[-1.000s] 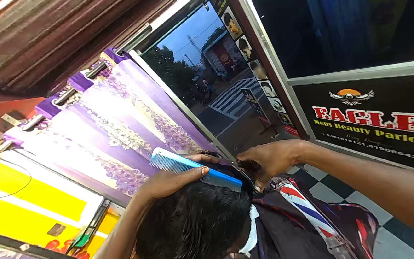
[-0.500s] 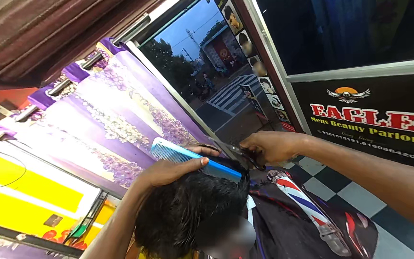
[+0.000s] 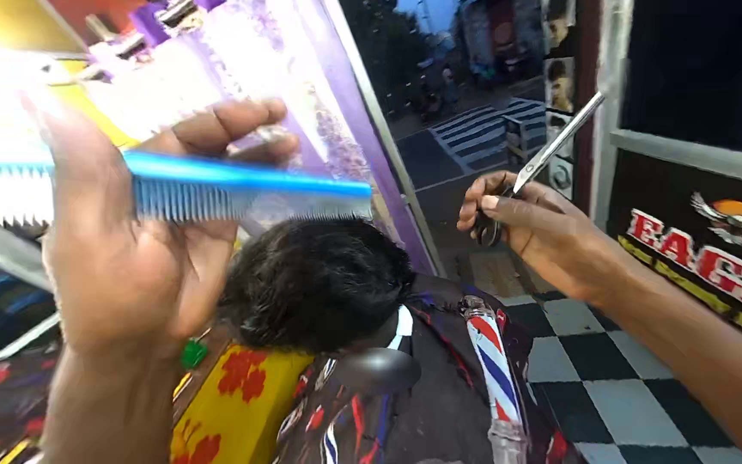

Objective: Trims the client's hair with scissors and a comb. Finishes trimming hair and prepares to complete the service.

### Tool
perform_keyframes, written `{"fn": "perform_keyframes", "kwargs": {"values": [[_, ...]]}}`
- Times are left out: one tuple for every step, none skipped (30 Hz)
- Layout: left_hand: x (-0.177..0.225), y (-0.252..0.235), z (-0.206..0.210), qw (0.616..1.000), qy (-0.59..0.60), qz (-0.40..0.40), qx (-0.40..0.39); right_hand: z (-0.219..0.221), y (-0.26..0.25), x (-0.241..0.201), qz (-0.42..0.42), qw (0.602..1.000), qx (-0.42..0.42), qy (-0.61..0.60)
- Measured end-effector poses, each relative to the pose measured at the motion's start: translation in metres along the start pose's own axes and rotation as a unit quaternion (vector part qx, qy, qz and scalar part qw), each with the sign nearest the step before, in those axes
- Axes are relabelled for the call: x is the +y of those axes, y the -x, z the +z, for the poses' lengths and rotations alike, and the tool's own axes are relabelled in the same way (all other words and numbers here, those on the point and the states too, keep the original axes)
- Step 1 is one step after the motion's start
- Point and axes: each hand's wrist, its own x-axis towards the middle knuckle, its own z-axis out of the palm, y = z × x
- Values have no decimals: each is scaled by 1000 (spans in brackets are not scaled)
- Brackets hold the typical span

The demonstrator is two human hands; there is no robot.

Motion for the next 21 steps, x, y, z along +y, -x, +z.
{"fn": "perform_keyframes", "kwargs": {"values": [[5, 17, 24, 999, -43, -12, 26, 4, 2, -2, -16, 999, -37, 32], [6, 32, 48, 995, -90, -25, 43, 8, 6, -1, -36, 994, -73, 67], [4, 44, 71, 989, -133, -40, 59, 12, 10, 2, -60, 987, -107, 103], [-2, 55, 90, 983, -157, -50, 84, 16, 14, 7, -79, 976, -145, 141], [-9, 66, 108, 978, -165, -58, 115, 18, 17, 13, -98, 962, -184, 175], [-17, 75, 123, 972, -172, -62, 147, 20, 20, 20, -120, 947, -222, 197], [-24, 82, 137, 967, -184, -64, 165, 22, 22, 29, -148, 932, -249, 216], [-31, 89, 147, 964, -199, -63, 164, 23, 24, 40, -186, 919, -268, 223], [-37, 96, 156, 961, -217, -68, 159, 24, 25, 51, -222, 905, -288, 221], [-43, 102, 163, 956, -234, -77, 157, 23, 25, 61, -249, 889, -321, 210], [-49, 111, 168, 952, -247, -83, 162, 20, 26, 68, -264, 874, -361, 191], [-54, 122, 172, 945, -258, -83, 186, 14, 28, 75, -274, 861, -390, 176], [-60, 135, 172, 930, -276, -69, 232, 8, 33, 81, -276, 861, -397, 158], [-67, 147, 169, 907, -308, -45, 284, -1, 37, 87, -268, 872, -383, 144], [-73, 161, 166, 879, -355, -30, 317, -13, 42, 94, -243, 896, -346, 132], [-80, 176, 164, 849, -402, -24, 342, -26, 48, 102, -201, 926, -297, 117], [-88, 189, 168, 819, -452, -42, 351, -41, 53, 110, -151, 953, -241, 103], [-98, 195, 173, 793, -500, -69, 339, -55, 55, 117, -103, 974, -181, 85], [-109, 192, 180, 773, -548, -95, 305, -67, 52, 124, -60, 988, -124, 71], [-120, 184, 186, 757, -588, -112, 262, -77, 46, 130, -32, 995, -78, 61], [-128, 174, 193, 742, -619, -127, 224, -83, 38, 135, -11, 997, -45, 60]]}}
